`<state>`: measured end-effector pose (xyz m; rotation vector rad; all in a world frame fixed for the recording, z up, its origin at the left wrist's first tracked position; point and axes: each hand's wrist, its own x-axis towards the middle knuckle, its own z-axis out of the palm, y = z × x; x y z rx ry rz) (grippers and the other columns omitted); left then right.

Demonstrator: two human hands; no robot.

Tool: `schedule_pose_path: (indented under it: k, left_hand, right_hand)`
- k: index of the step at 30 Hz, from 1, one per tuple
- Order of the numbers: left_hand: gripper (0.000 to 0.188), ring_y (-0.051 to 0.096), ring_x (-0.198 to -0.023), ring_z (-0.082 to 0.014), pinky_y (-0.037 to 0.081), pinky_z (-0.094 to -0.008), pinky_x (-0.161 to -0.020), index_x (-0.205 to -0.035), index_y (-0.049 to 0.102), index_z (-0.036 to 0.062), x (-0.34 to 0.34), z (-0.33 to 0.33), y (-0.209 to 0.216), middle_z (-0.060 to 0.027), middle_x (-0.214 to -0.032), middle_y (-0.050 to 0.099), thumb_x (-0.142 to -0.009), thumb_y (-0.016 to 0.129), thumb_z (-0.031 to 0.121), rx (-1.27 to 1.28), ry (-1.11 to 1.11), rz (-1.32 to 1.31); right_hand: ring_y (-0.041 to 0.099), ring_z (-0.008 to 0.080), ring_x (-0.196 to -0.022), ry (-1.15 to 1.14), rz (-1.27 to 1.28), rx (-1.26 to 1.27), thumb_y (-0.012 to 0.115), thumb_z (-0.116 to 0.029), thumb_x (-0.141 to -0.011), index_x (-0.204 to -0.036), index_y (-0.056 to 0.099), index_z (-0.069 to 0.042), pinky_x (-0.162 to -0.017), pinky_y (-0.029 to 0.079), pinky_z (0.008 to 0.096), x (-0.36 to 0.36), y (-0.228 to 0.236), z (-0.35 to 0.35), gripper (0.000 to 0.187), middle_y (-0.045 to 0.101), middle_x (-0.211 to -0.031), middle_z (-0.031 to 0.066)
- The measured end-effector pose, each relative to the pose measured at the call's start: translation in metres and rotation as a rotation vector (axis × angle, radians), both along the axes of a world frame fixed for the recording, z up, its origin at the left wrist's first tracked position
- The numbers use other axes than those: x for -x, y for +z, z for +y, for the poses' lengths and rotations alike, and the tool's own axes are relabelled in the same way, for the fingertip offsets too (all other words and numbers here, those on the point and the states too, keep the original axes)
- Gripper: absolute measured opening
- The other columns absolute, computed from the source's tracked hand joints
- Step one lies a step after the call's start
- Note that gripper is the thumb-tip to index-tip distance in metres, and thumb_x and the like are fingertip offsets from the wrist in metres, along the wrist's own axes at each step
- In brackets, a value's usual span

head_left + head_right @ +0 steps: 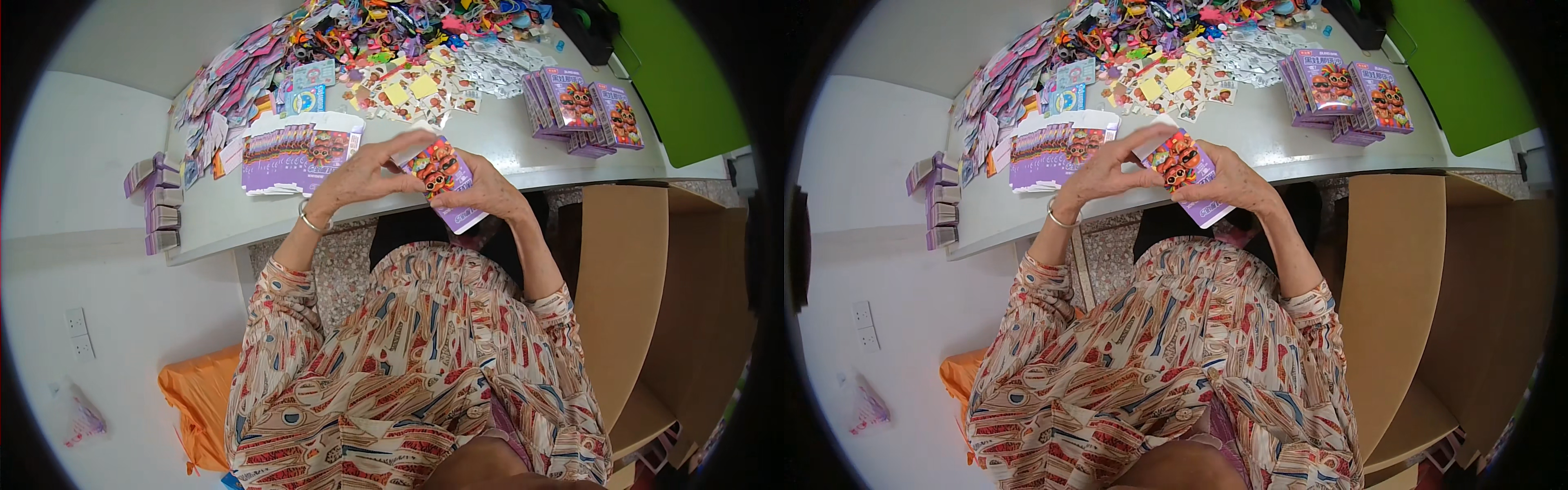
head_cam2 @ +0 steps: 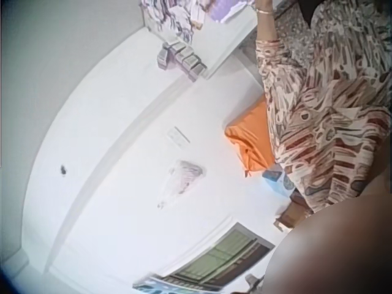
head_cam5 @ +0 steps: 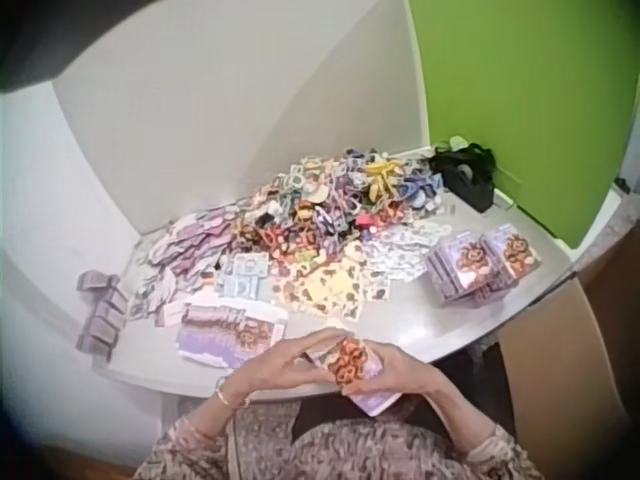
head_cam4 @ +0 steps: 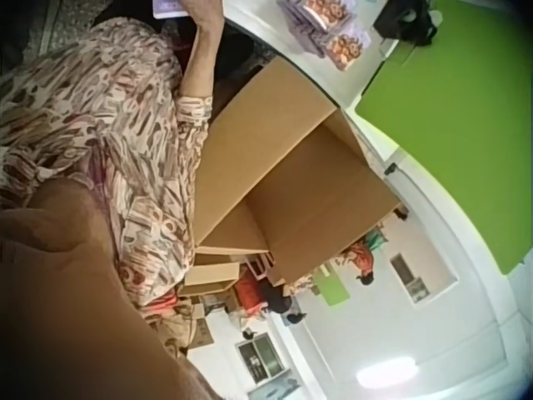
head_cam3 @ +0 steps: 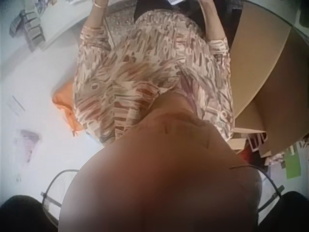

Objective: Packing individual cards or small items into purple decorative boxes.

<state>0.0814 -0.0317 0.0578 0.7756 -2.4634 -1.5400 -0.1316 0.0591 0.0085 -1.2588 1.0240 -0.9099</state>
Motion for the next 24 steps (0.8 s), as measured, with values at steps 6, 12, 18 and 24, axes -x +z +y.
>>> schedule_pose_path:
  k: [6,12,18,24]
  left_hand:
    - [0.067,0.050,-0.125,-0.0263,0.042,-0.0371,-0.100,-0.142,0.040,0.0094,0.007,0.021,-0.008,-0.0161,-0.134,0.053,-0.084,0.070,0.023,0.321,0.069,0.016]
    - [0.055,0.055,-0.119,-0.0290,0.042,-0.0361,-0.099,-0.137,0.045,0.0040,0.020,0.040,-0.020,-0.0148,-0.128,0.058,-0.089,0.065,0.022,0.414,0.244,0.278]
    - [0.033,0.060,-0.096,-0.0107,0.048,-0.0265,-0.083,-0.119,0.063,0.0018,0.020,0.030,-0.016,-0.0038,-0.109,0.066,-0.092,0.063,0.020,-0.325,0.479,0.327]
    - [0.026,0.061,-0.083,-0.0058,0.050,-0.0219,-0.074,-0.112,0.067,0.0027,0.021,0.030,-0.015,-0.0013,-0.096,0.068,-0.091,0.065,0.018,-0.472,0.551,0.329]
  right_hand:
    - [0.060,0.0094,-0.086,-0.051,-0.009,-0.014,0.084,-0.016,-0.067,-0.119,0.058,-0.003,-0.081,0.049,0.0262,0.001,0.002,0.001,0.060,0.066,-0.098,0.0019]
    - [0.060,0.0090,-0.085,-0.104,-0.024,-0.103,0.082,-0.016,-0.069,-0.119,0.057,-0.004,-0.080,0.049,0.0260,0.003,0.001,0.002,0.057,0.066,-0.097,0.0016]
    - [0.059,0.0102,-0.087,-0.088,0.058,-0.049,0.083,-0.020,-0.067,-0.118,0.058,-0.005,-0.082,0.048,0.0268,0.003,-0.005,0.008,0.059,0.065,-0.099,0.0015]
    - [0.058,0.0102,-0.088,-0.060,0.050,-0.016,0.084,-0.021,-0.066,-0.118,0.058,-0.005,-0.084,0.047,0.0270,0.004,-0.002,0.009,0.060,0.065,-0.100,0.0014]
